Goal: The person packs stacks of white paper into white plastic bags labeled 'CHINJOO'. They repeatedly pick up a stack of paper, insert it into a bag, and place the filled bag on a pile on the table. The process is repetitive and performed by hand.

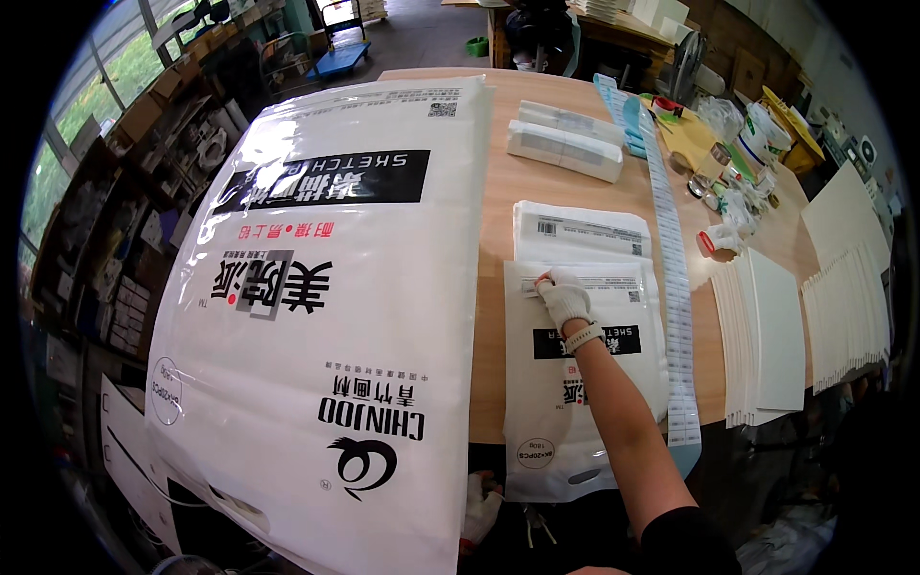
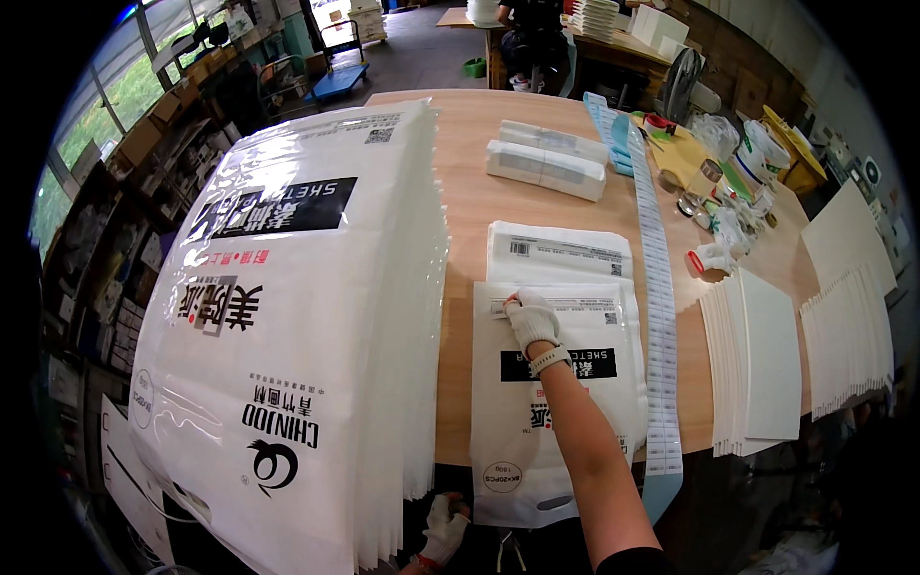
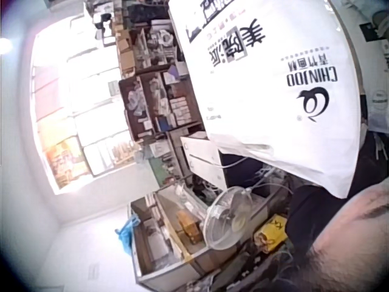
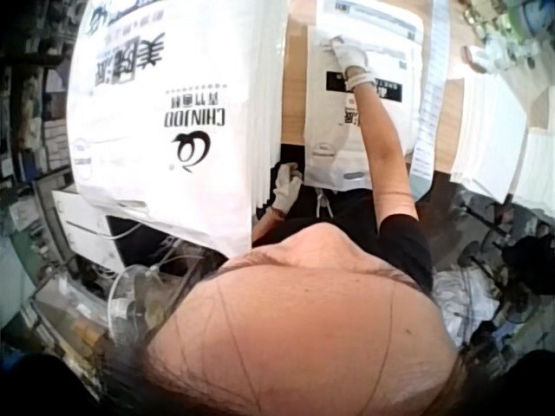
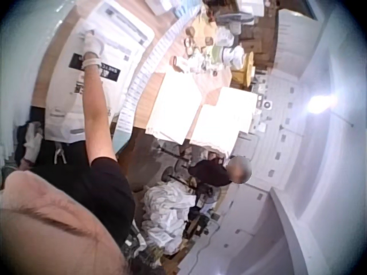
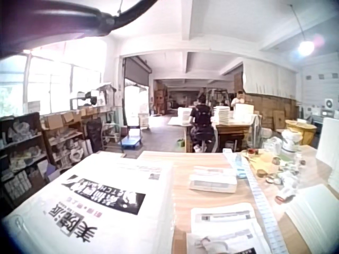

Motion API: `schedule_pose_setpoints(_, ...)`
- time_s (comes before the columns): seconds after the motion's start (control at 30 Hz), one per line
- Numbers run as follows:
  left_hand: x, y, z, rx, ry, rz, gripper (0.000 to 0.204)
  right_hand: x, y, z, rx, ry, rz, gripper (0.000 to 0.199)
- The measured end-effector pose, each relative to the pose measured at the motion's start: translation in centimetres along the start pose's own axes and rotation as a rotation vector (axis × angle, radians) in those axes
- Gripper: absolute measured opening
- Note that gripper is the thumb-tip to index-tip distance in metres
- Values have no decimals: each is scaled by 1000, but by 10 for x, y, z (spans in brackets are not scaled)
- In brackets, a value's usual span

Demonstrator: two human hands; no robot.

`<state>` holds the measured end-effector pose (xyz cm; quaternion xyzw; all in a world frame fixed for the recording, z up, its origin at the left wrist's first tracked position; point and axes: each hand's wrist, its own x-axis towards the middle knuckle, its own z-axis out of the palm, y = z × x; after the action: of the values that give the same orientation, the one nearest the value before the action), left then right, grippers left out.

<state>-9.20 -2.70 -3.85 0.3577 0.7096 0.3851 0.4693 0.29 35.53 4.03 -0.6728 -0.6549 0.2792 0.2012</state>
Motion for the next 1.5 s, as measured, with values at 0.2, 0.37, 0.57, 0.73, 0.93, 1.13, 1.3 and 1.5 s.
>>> schedule_pose_setpoints(0.2, 0, 7, -2, 10, -35, -19, 35, -3, -7, 1, -34, -1, 7, 24)
schedule_pose_setpoints(0.37, 0, 18, -3, 19, -55, -23, 34, -2, -5, 0, -31, 8, 0, 23)
schedule_pose_setpoints(0.57, 1, 23, 5, 45, -112, -113, 30, -7, -4, 6, -106, 58, -56, 21)
schedule_pose_setpoints(0.73, 0, 31, 4, 29, -361, -284, 27, -15, -5, 8, -259, 59, -109, 25)
schedule_pose_setpoints(0.93, -12, 18, 7, -192, -321, -127, 22, -18, -12, -9, -151, 188, 51, 37)
schedule_pose_setpoints(1.13, -6, 105, -14, -300, -401, 418, 30, -70, 84, -75, -8, 342, -97, 28)
schedule_pose_setpoints(1.3, 9, 206, -18, -194, -531, 870, 27, -238, 121, -126, -133, -85, 319, 57)
schedule_pose_setpoints(1.5, -70, 283, -75, 107, -469, 1405, 23, -277, 105, -86, 859, 98, -74, 35)
